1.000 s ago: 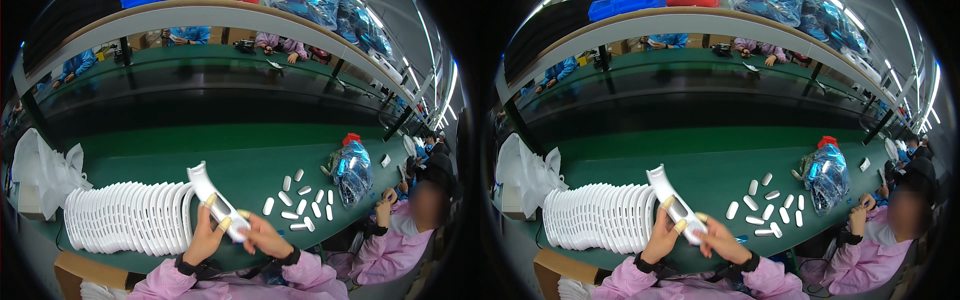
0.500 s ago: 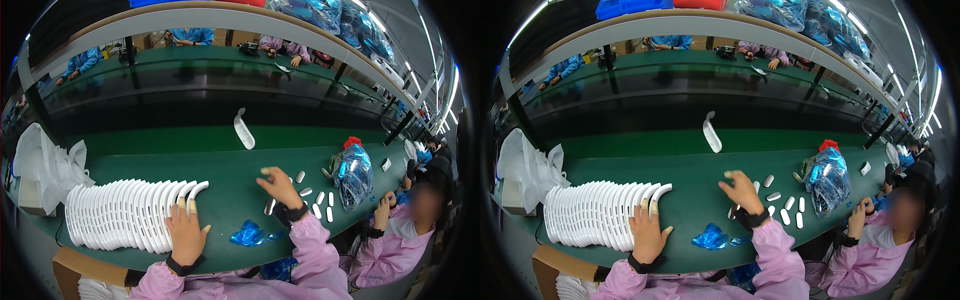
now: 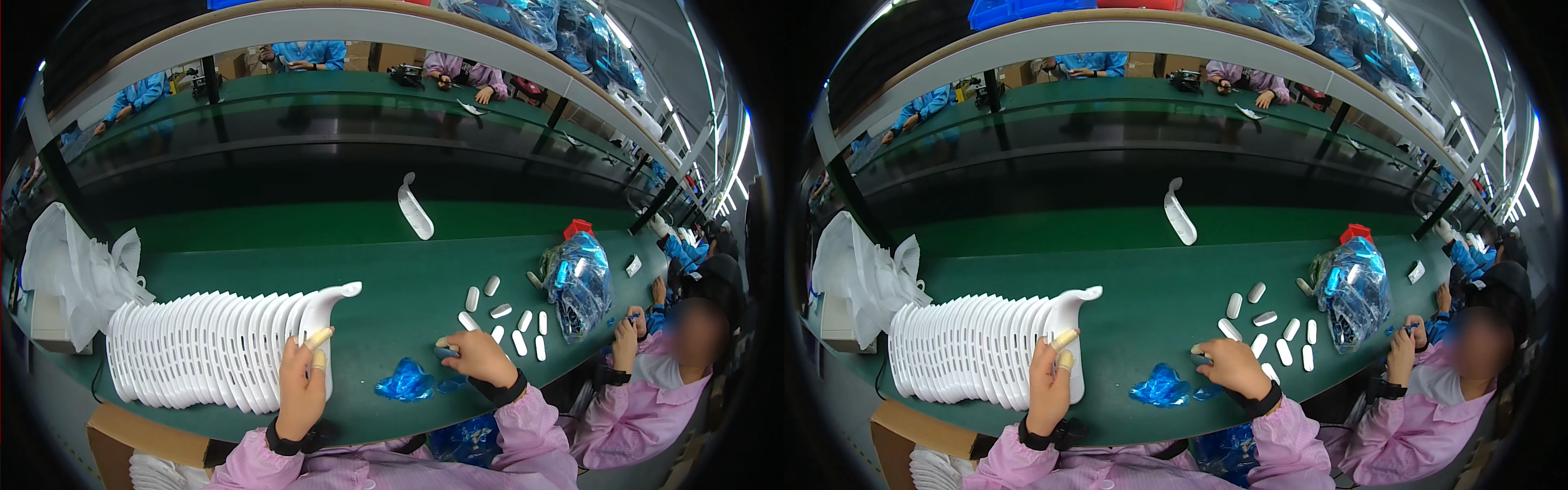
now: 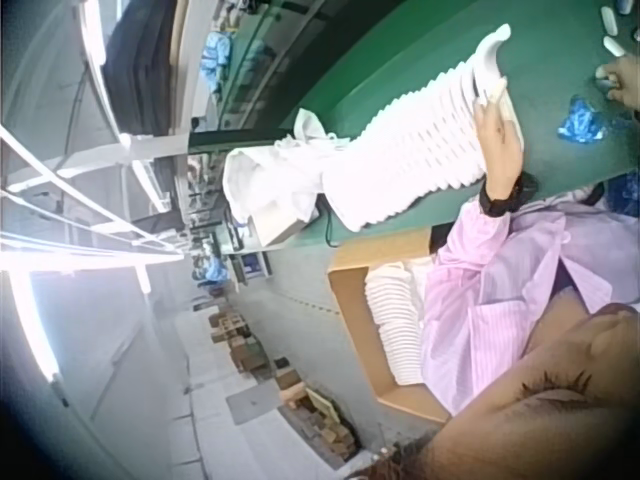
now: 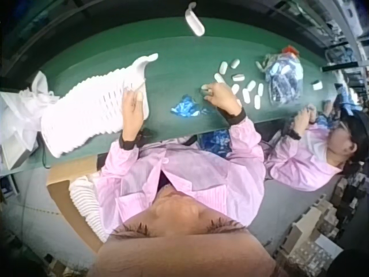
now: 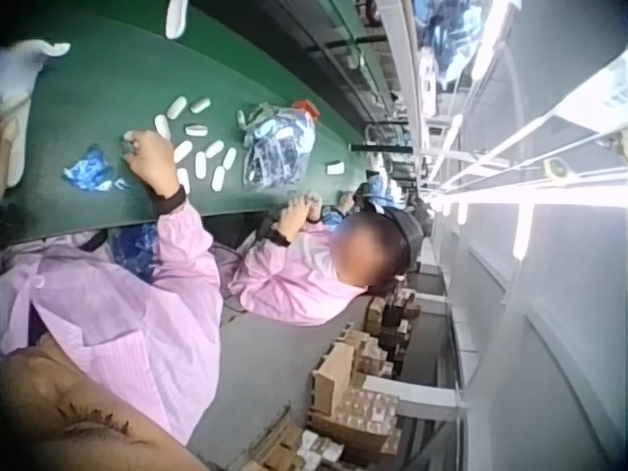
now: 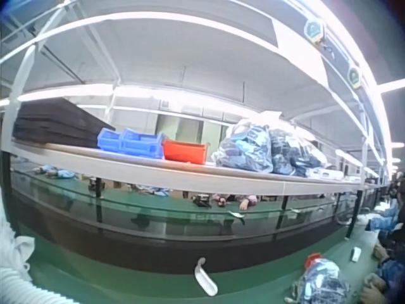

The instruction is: The recorder is assembling small white plastic components by fitting internal parts and covers together at a factory workbench.

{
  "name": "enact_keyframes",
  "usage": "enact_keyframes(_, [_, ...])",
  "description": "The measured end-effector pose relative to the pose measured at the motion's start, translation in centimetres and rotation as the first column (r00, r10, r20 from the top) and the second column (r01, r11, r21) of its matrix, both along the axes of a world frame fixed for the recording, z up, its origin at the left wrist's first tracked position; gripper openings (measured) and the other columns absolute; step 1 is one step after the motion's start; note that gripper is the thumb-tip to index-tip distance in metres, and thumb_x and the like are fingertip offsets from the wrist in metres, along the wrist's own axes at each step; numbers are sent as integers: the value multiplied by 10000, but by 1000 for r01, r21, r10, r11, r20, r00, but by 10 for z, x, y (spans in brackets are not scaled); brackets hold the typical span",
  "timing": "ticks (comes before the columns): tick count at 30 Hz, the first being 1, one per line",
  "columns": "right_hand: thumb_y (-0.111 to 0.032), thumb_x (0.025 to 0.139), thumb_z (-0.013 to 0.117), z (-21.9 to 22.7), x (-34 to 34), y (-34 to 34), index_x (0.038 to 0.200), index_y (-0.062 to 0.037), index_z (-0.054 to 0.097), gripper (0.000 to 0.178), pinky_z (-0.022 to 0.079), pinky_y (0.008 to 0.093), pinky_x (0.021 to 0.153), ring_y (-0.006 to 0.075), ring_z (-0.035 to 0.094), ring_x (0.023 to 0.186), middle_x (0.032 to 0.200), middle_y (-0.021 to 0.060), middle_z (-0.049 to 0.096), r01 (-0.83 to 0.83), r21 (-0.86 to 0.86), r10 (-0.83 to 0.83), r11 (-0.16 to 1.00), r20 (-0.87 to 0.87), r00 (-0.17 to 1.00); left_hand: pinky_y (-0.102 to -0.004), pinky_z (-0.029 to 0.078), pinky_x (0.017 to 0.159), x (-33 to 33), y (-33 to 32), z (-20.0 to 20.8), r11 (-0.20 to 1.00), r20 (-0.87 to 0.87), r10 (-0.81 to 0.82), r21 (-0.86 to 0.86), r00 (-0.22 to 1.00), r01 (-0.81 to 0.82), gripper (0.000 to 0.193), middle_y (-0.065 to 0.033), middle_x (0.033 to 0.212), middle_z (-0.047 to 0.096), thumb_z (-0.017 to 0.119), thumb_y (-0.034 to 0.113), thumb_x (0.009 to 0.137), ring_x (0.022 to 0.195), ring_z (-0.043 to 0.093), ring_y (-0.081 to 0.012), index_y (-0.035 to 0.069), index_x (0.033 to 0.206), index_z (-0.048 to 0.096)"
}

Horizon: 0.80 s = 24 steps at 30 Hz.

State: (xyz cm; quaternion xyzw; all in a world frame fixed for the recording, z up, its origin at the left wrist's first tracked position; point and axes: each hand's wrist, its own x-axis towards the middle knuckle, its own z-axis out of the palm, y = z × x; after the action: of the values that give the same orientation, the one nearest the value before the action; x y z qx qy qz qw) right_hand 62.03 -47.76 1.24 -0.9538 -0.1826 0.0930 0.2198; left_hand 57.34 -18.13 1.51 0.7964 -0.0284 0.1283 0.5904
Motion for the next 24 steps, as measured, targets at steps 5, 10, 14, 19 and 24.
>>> enact_keyframes(5, [-87, 736, 695, -3, -10, -2, 1014, -39, 652, 285, 499, 319, 706, 248, 645, 795, 840, 123, 664, 68, 59, -65, 996, -38, 997, -227, 420, 856, -2, 3, 7, 743, -234, -322, -663, 917, 92, 400, -38, 1102, 540, 443, -52, 884, 959, 520, -104, 21, 1272, 504])
enact_keyframes(10, [30, 826, 604, 57, -13, 36, 956, 30, 639, 135, 492, 301, 792, 175, 622, 923, 960, 101, 657, 316, 820, 102, 477, -409, 907, -293, 472, 888, -5, -9, 8, 641, -319, -525, -758, 789, 120, 388, -86, 1164, 547, 464, -38, 880, 1007, 566, -151, -8, 1266, 488])
enact_keyframes(14, [-9, 852, 613, 45, -9, 54, 981, 35, 632, 137, 496, 281, 760, 129, 607, 854, 927, 69, 636, 463, 857, 318, 226, -514, 797, -303, 468, 904, -7, -18, 6, 587, -229, -624, -769, 747, 254, 325, -68, 1165, 539, 540, -29, 866, 1033, 566, -164, -36, 1191, 547])
enact_keyframes(19, [4, 858, 597, 45, -11, 91, 1133, 21, 535, 282, 508, 227, 640, 103, 606, 703, 858, 54, 633, 596, 798, 317, 83, -589, 744, -304, 471, 923, -10, -18, 14, 540, -180, -645, -795, 742, 277, 329, -74, 1193, 492, 623, -70, 808, 1065, 550, -178, -52, 1134, 585])
enact_keyframes(24, [-7, 864, 606, 27, -14, 96, 1125, 15, 535, 271, 508, 217, 657, 108, 630, 763, 921, 73, 655, 552, 831, 266, 76, -550, 791, -309, 492, 905, -10, -24, 10, 627, -205, -553, -740, 808, 242, 278, -76, 1141, 481, 632, -97, 787, 1036, 564, -190, -63, 1063, 610])
